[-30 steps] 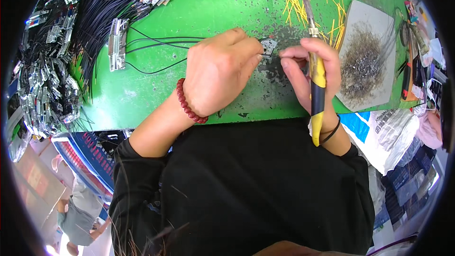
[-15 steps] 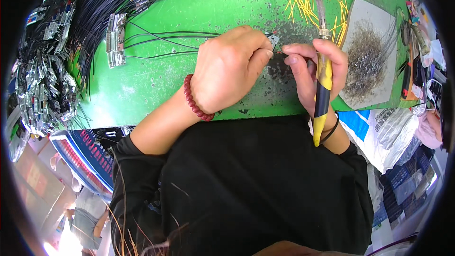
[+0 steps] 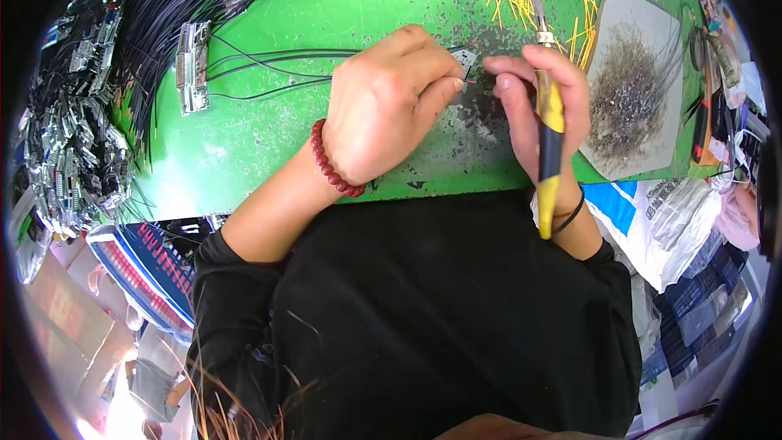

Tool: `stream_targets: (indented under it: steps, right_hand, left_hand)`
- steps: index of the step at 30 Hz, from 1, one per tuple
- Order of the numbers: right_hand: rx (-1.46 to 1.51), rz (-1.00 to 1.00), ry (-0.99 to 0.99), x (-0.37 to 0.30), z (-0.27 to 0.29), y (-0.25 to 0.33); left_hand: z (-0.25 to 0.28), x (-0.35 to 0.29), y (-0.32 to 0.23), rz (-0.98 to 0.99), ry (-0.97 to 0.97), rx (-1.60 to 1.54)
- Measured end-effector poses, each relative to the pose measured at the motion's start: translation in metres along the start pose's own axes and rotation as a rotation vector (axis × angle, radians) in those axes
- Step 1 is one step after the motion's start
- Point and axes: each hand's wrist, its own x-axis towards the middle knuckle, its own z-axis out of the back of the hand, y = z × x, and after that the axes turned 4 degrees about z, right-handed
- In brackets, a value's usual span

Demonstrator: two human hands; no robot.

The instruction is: The person solders wires onto small circuit boards using a soldering iron, attaches wiring inside a toy car body shell, places assembled parts into a plastic crate, and solders additional wires onto circuit boards.

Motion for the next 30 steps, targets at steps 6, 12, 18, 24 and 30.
stream_targets:
  steps: [6,12,18,24,30]
  right_hand:
    - [-0.536,0.251,0.298,0.016,0.002,-0.007]
    - [-0.520,0.324,0.399,0.024,0.008,-0.009]
    - [-0.339,0.251,0.460,0.030,0.021,-0.013]
    - [0.019,-0.094,0.112,0.008,0.041,0.015]
    - [-0.186,-0.117,-0.610,-0.040,0.170,0.016]
  left_hand:
    - [0.004,-0.008,0.001,0.096,0.026,0.001]
    - [0.000,-0.009,0.006,-0.043,0.014,0.123]
    - [-0.023,-0.003,0.008,-0.200,-0.028,0.205]
    - [-0.021,-0.006,0.004,-0.267,-0.025,0.388]
    - [-0.024,-0.004,0.002,-0.250,-0.011,0.385]
